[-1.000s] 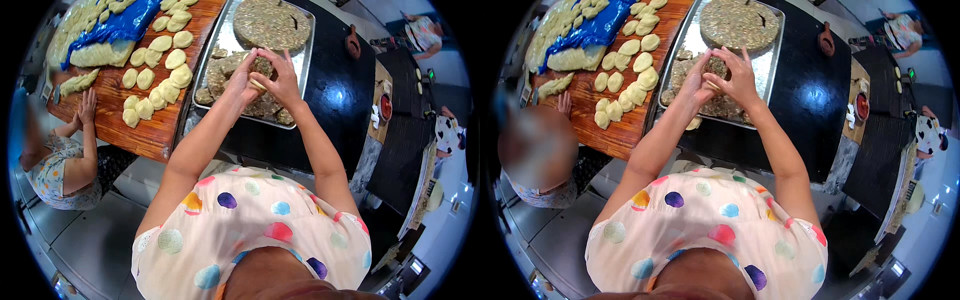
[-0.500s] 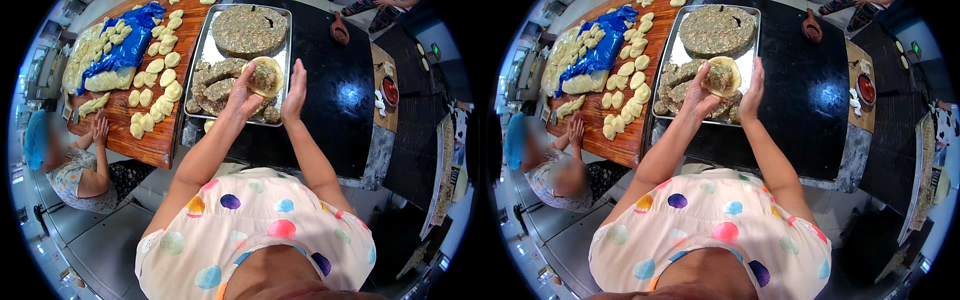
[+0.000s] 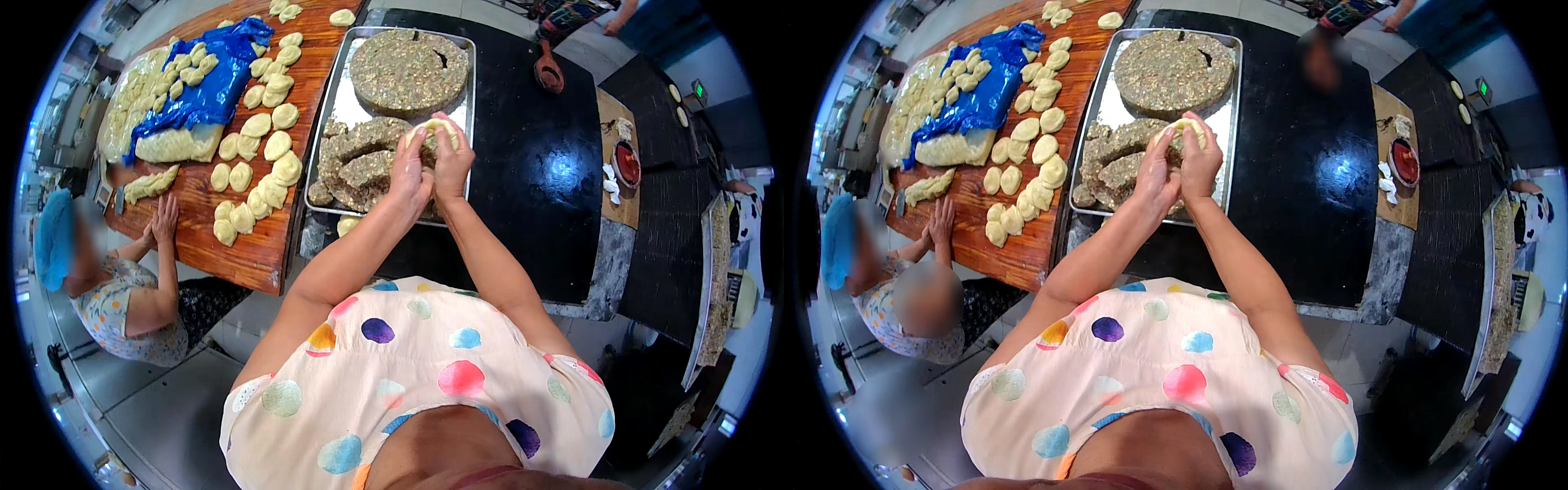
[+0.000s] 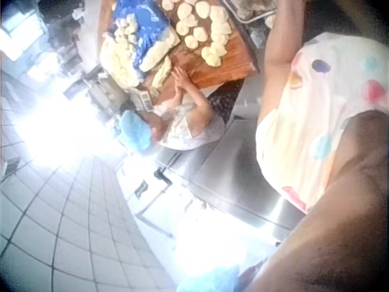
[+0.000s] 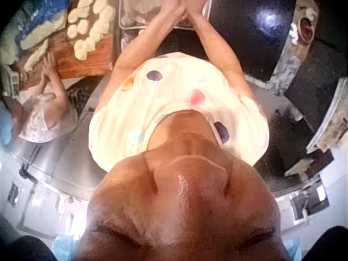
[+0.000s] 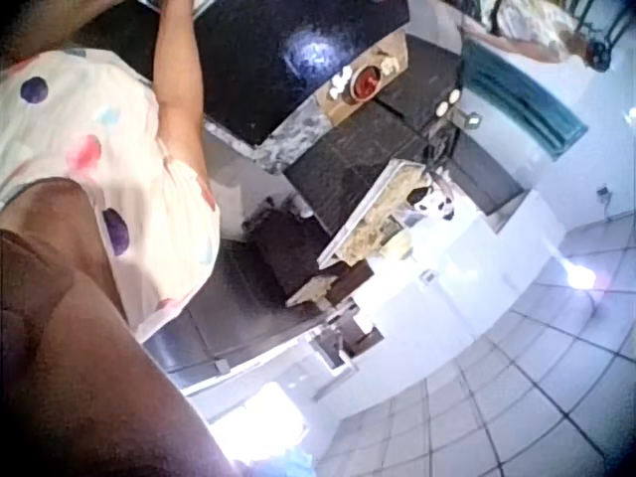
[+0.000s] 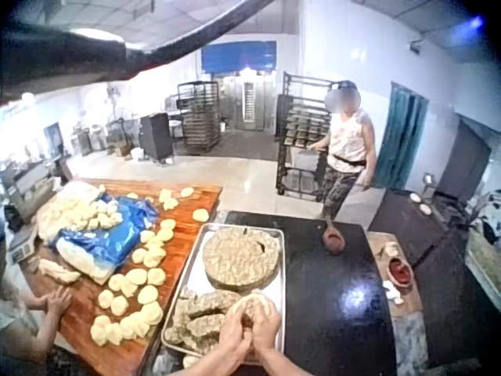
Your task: The person flattens small dough pieces, scoops a grainy filling from a tray, and encloses it within the dough to form round pastries. The finished items are placed on a black countertop. Another person is visible in the background preparing dough.
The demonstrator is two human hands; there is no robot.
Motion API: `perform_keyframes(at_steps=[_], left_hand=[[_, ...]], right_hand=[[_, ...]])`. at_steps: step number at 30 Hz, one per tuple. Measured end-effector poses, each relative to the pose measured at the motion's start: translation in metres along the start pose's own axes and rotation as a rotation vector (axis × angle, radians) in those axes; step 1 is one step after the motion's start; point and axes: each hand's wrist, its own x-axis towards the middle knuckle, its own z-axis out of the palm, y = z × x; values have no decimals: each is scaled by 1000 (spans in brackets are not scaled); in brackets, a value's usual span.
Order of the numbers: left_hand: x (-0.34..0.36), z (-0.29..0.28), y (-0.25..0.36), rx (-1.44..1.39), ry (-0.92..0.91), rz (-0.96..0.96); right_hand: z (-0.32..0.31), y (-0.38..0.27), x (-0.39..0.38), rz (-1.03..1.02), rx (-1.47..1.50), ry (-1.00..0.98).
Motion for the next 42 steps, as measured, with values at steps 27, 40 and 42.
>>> perform_keyframes(at_steps=[27, 40, 42], left_hand=[[20, 3, 32, 453, -58, -367], [54, -34, -2, 312, -30, -19], [68, -71, -17, 153, -203, 34]], right_hand=[[-3, 29, 23, -244, -408, 44], [15, 14, 8, -434, -639, -163], [17, 12, -4, -380, -603, -225]])
